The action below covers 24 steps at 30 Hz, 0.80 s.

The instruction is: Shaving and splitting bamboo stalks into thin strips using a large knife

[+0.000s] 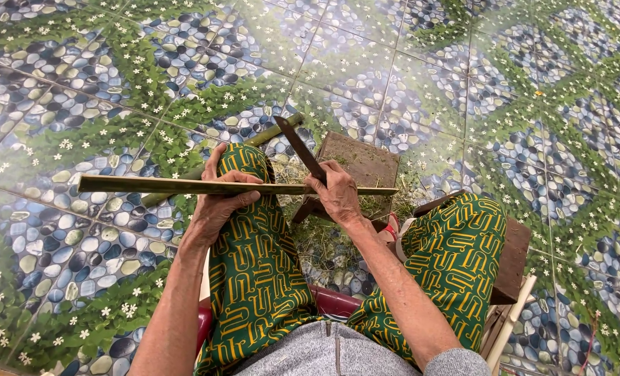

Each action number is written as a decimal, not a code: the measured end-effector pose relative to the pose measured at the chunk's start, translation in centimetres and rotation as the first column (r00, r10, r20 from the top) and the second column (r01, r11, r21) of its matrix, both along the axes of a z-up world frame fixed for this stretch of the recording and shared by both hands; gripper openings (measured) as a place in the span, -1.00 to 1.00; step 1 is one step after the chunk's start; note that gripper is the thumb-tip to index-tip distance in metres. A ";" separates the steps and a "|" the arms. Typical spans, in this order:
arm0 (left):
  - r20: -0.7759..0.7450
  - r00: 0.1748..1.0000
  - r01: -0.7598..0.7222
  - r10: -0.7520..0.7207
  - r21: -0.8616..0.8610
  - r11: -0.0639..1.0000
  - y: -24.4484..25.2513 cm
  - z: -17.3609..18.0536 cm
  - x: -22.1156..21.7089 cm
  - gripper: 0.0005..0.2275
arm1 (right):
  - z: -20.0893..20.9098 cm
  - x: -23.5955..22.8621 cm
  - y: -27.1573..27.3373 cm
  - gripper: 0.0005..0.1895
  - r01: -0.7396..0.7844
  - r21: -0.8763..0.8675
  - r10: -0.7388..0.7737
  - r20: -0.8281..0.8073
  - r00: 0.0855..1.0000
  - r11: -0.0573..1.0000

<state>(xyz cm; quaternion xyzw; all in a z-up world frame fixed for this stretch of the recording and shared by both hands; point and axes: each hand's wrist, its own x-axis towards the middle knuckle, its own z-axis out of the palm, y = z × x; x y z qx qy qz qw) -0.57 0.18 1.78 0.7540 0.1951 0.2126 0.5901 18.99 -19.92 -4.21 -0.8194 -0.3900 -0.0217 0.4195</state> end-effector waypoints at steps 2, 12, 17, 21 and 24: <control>0.005 1.000 -0.002 0.002 -0.012 1.000 -0.2 0.0 0.0 -0.74 | -0.5 -0.4 -0.1 -0.75 0.014 -0.005 -0.014 0.023 1.000 1.000; 0.019 1.000 -0.003 0.003 -0.026 1.000 -0.4 1.0 -0.3 -0.75 | -0.8 -0.8 -1.7 -0.74 0.303 0.111 -0.191 -0.562 0.805 0.947; 0.022 1.000 0.000 0.001 -0.018 1.000 -0.3 0.0 -0.1 -0.75 | 2.9 -4.9 -3.9 -0.80 0.438 0.188 -0.157 -0.754 0.638 0.879; 0.025 1.000 0.016 -0.016 -0.021 1.000 -0.5 1.3 -0.1 -0.74 | -0.9 -3.6 -4.4 -0.72 0.472 0.170 -0.137 -0.825 0.549 0.865; -0.023 0.999 0.032 -0.032 -0.008 0.999 -0.3 0.9 -0.1 -0.72 | -1.8 -3.0 -3.5 -0.66 0.502 0.147 -0.137 -0.863 0.486 0.852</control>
